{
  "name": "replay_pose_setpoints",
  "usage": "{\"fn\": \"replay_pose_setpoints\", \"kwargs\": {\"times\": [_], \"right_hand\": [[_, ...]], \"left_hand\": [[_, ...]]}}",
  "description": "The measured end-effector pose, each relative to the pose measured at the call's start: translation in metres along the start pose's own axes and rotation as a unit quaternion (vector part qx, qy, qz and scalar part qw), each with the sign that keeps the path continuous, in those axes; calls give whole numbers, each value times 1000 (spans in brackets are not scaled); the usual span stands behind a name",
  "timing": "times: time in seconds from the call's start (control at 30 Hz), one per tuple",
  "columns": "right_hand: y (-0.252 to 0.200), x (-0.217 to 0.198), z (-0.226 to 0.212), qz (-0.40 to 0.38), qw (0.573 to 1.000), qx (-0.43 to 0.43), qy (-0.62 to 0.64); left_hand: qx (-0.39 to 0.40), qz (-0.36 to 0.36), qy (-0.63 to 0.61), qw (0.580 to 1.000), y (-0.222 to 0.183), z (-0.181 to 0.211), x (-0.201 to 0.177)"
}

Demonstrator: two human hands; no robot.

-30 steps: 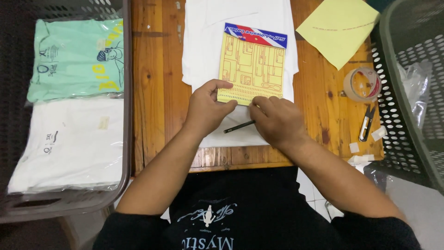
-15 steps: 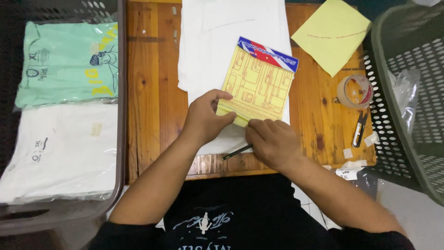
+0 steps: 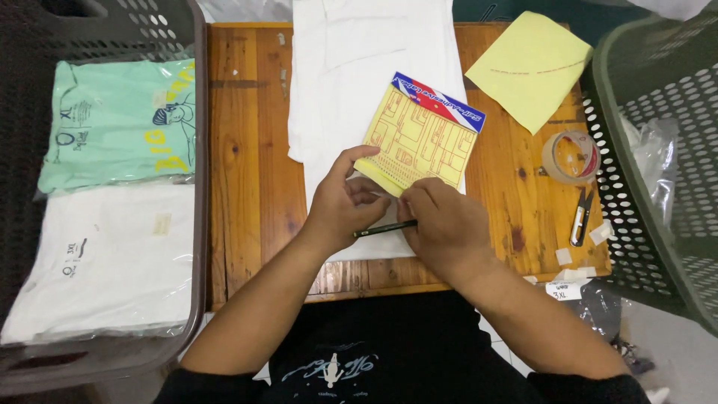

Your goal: Folding a white shirt, placing it into a clear plastic bag, and applying marked adhesive labels to the package.

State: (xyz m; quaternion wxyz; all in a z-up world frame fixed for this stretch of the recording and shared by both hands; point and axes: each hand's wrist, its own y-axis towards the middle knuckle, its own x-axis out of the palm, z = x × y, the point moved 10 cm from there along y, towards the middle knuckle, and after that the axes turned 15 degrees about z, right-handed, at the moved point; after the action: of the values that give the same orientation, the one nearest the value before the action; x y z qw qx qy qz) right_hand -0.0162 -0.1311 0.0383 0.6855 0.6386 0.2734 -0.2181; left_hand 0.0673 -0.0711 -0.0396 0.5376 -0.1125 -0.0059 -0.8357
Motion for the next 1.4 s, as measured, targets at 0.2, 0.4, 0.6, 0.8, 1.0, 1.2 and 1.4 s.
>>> {"fn": "replay_pose_setpoints", "kwargs": {"times": [0.2,0.4,0.6,0.8,1.0,1.2,1.4], "right_hand": [[2,1,-3,-42,998,-2,-36],[1,8,-6,-102,994,15,-33],[6,4,-10,-64,996,2,-55],[5,10,-8,-103,993,39,-34],[11,5,-14,-133,990,35,-5],[22,-31,36,-175,933,294,111],[30,-90,73,121,813,231,521]], "left_hand": [[-23,-12,-19,999,-1,-16,3],[10,21,5,1000,-3,16,0],[17,14,6,1000,0,10,-3],[-29,-12,-30,999,-1,5,5],[-75,-32,-143,986,6,-4,7],[153,5,71,986,10,37,-17],[-12,-133,-267,954,8,3,4]]}}
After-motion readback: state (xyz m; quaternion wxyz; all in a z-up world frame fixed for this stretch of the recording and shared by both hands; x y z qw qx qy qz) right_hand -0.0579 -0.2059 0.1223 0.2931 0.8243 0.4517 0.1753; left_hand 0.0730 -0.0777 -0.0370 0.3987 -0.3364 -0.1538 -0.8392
